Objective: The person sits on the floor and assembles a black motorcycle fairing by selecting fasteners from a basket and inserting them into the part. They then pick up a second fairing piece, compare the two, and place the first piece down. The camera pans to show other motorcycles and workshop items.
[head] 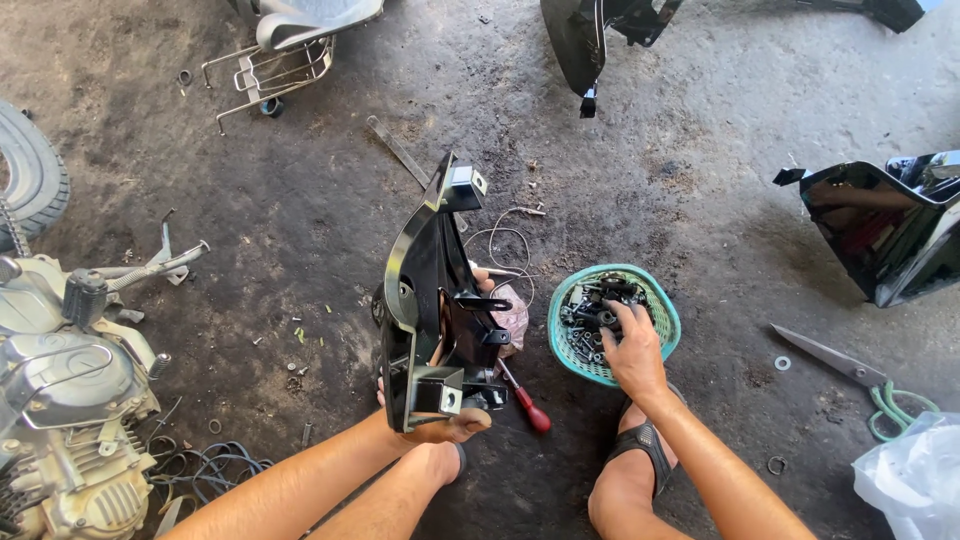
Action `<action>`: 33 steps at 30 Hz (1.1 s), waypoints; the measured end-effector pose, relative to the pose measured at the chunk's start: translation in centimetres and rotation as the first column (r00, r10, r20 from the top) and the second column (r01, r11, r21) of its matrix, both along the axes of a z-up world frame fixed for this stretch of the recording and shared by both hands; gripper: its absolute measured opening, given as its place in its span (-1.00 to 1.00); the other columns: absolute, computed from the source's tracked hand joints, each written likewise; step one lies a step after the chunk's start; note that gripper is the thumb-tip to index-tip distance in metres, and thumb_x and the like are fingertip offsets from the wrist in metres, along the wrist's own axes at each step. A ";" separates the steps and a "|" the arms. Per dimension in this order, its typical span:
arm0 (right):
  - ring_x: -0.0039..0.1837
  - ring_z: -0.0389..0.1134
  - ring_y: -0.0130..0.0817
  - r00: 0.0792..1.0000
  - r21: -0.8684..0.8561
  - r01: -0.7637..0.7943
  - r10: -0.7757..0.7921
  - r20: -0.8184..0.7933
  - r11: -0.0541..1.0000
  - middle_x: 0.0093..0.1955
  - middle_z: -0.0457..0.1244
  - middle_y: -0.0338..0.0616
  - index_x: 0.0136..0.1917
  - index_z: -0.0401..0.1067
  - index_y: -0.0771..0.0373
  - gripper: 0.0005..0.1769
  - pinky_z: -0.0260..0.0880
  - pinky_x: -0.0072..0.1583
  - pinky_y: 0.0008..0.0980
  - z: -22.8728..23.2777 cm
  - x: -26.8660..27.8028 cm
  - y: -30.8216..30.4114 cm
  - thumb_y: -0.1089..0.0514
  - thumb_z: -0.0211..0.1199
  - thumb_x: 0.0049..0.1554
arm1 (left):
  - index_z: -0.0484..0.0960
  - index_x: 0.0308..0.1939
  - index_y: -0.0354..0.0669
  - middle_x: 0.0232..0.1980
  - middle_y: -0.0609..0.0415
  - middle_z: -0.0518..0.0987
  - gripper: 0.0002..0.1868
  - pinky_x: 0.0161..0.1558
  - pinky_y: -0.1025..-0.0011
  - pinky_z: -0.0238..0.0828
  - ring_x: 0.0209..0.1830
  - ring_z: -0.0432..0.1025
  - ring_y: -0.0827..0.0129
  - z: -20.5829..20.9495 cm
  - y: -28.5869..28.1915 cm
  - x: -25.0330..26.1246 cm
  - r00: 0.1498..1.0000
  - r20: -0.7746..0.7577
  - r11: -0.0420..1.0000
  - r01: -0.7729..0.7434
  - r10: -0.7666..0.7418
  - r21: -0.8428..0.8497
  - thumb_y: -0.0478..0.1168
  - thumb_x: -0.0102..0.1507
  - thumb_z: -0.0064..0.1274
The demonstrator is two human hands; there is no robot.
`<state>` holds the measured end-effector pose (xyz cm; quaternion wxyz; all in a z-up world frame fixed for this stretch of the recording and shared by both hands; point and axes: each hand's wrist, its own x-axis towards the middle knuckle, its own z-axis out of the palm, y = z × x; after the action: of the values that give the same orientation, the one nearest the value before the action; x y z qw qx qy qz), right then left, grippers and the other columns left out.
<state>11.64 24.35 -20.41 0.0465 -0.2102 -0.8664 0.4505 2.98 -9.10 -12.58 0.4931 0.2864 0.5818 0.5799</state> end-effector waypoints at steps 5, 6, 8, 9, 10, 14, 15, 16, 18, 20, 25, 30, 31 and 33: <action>0.09 0.37 0.12 1.000 -0.005 0.001 -0.001 -0.011 1.000 0.07 0.27 0.11 0.24 0.43 0.26 -0.51 0.40 0.09 -0.08 0.0 0.1 0.0 0.29 0.36 0.02 | 0.42 0.06 -0.14 -0.36 0.26 0.33 -0.72 -0.31 0.55 0.27 -0.39 0.23 0.61 -0.9 -0.7 0.0 0.990 -0.057 0.990 0.123 -0.127 -0.061 -0.24 0.32 0.13; 0.08 0.38 0.09 1.000 -0.011 -0.004 0.004 -0.016 1.000 0.07 0.28 0.08 0.23 0.45 0.26 -0.53 0.42 0.08 -0.10 0.0 0.1 0.0 0.29 0.37 0.02 | 0.43 0.03 -0.15 -0.36 0.26 0.32 -0.75 -0.31 0.54 0.26 -0.39 0.22 0.60 -1.0 -0.7 0.0 0.983 -0.075 0.983 0.163 -0.170 -0.082 -0.23 0.34 0.12; 0.07 0.39 0.06 1.000 -0.017 -0.008 0.008 -0.022 1.000 0.07 0.29 0.06 0.21 0.46 0.25 -0.55 0.43 0.06 -0.13 0.2 0.1 0.1 0.29 0.37 0.02 | 0.43 0.00 -0.15 -0.35 0.25 0.31 -0.78 -0.31 0.54 0.25 -0.39 0.22 0.59 -1.2 -0.8 -0.1 0.973 -0.092 0.973 0.204 -0.214 -0.104 -0.22 0.36 0.12; 0.06 0.41 0.03 1.000 -0.027 -0.014 0.013 -0.027 1.000 0.08 0.30 0.04 0.19 0.47 0.25 -0.57 0.44 0.05 -0.15 0.3 0.1 0.1 0.28 0.38 0.02 | 0.44 -0.03 -0.16 -0.34 0.24 0.31 -0.80 -0.32 0.53 0.23 -0.38 0.21 0.58 -1.3 -0.9 -0.1 0.961 -0.107 0.962 0.241 -0.255 -0.127 -0.20 0.37 0.12; 0.05 0.42 -0.01 0.999 -0.036 -0.020 0.018 -0.033 0.999 0.09 0.31 0.02 0.17 0.48 0.25 -0.59 0.46 0.04 -0.18 0.4 0.1 0.1 0.27 0.38 0.03 | 0.45 -0.06 -0.17 -0.34 0.23 0.30 -0.82 -0.32 0.53 0.22 -0.38 0.21 0.57 -1.3 -0.9 0.0 0.948 -0.121 0.949 0.277 -0.296 -0.149 -0.19 0.39 0.11; 0.03 0.44 -0.04 0.999 -0.052 -0.015 0.013 -0.035 0.999 0.10 0.32 0.00 0.14 0.49 0.26 -0.62 0.47 0.02 -0.20 0.4 0.1 0.0 0.27 0.39 0.03 | 0.47 -0.12 -0.18 -0.32 0.21 0.29 -0.82 -0.32 0.51 0.20 -0.37 0.19 0.56 -1.3 -0.9 0.0 0.913 -0.147 0.916 0.350 -0.380 -0.196 -0.17 0.42 0.11; 0.02 0.44 -0.06 0.999 -0.056 -0.015 0.012 -0.044 0.998 0.11 0.32 0.00 0.14 0.49 0.26 -0.63 0.48 0.01 -0.21 0.5 0.1 0.0 0.28 0.39 0.03 | 0.51 -0.10 -0.18 -0.31 0.20 0.33 -0.81 -0.31 0.52 0.23 -0.35 0.23 0.55 -1.1 -0.8 0.1 0.918 -0.150 0.919 0.335 -0.368 -0.206 -0.14 0.43 0.11; 0.01 0.44 -0.07 0.999 -0.060 -0.014 0.011 -0.053 0.998 0.11 0.32 0.00 0.13 0.49 0.27 -0.64 0.48 0.00 -0.22 0.5 0.1 0.0 0.28 0.39 0.03 | 0.55 -0.08 -0.18 -0.30 0.18 0.37 -0.79 -0.29 0.52 0.27 -0.34 0.26 0.55 -1.0 -0.7 0.2 0.922 -0.153 0.922 0.321 -0.357 -0.216 -0.10 0.43 0.12; 0.02 0.45 -0.10 0.997 -0.071 -0.009 0.004 -0.074 0.997 0.11 0.32 -0.01 0.13 0.49 0.27 -0.65 0.49 0.00 -0.25 0.4 0.1 0.0 0.30 0.38 0.04 | 0.55 0.02 -0.17 -0.22 0.17 0.43 -0.76 -0.24 0.53 0.32 -0.27 0.31 0.55 -5.2 -2.6 1.7 0.972 0.129 0.968 0.214 -0.198 -0.128 -0.08 0.43 0.10; 0.02 0.46 -0.14 0.995 -0.082 -0.003 -0.005 -0.095 0.997 0.11 0.31 -0.03 0.12 0.49 0.27 -0.66 0.50 0.00 -0.27 0.6 0.2 0.0 0.31 0.38 0.05 | 0.56 0.13 -0.15 -0.14 0.15 0.49 -0.70 -0.19 0.54 0.38 -0.21 0.35 0.54 -6.6 -2.9 2.0 0.912 0.409 0.994 0.080 -0.043 -0.075 -0.05 0.43 0.09; 0.04 0.45 -0.25 0.989 -0.171 0.054 -0.077 -0.126 0.984 0.13 0.30 -0.06 0.11 0.50 0.29 -0.71 0.53 0.02 -0.38 1.3 0.1 0.1 0.36 0.34 0.08 | 0.50 0.20 -0.02 -0.06 -0.11 0.57 -0.36 -0.17 0.37 0.56 -0.13 0.48 0.24 -1.6 0.8 0.9 -0.185 0.962 0.964 -0.137 0.199 -0.226 0.20 0.14 0.07; 0.06 0.47 -0.33 0.986 -0.274 0.126 -0.151 -0.072 0.953 0.14 0.31 -0.10 0.12 0.51 0.31 -0.72 0.53 0.05 -0.40 0.0 0.5 0.5 0.36 0.32 0.10 | 0.37 -0.16 0.01 -0.32 0.16 0.42 -0.76 -0.26 0.32 0.49 -0.34 0.40 0.36 -5.3 -1.9 1.6 -0.981 -0.032 0.904 -0.165 -0.193 -0.395 -0.02 0.33 0.07; 0.06 0.47 -0.35 0.986 -0.320 0.140 -0.160 -0.037 0.937 0.13 0.32 -0.12 0.12 0.51 0.31 -0.71 0.53 0.06 -0.40 -0.2 0.6 0.6 0.35 0.33 0.10 | 0.33 -0.29 0.05 -0.41 0.24 0.38 -0.77 -0.29 0.32 0.46 -0.41 0.38 0.39 -4.8 -1.7 1.4 -0.815 -0.516 0.911 -0.036 -0.265 -0.411 -0.06 0.34 0.06; 0.05 0.47 -0.36 0.991 -0.341 0.120 -0.133 -0.014 0.932 0.12 0.33 -0.12 0.12 0.51 0.31 -0.70 0.52 0.06 -0.41 -0.3 0.7 0.7 0.35 0.34 0.09 | 0.37 -0.34 0.10 -0.43 0.28 0.38 -0.81 -0.28 0.34 0.41 -0.44 0.36 0.41 1.2 1.7 0.1 -0.455 -0.869 0.969 0.047 -0.195 -0.242 -0.12 0.29 0.08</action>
<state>12.29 25.09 -20.75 0.0545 -0.2619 -0.7595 0.5930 3.11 -7.44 -11.37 -0.1553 0.6851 0.7113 -0.0230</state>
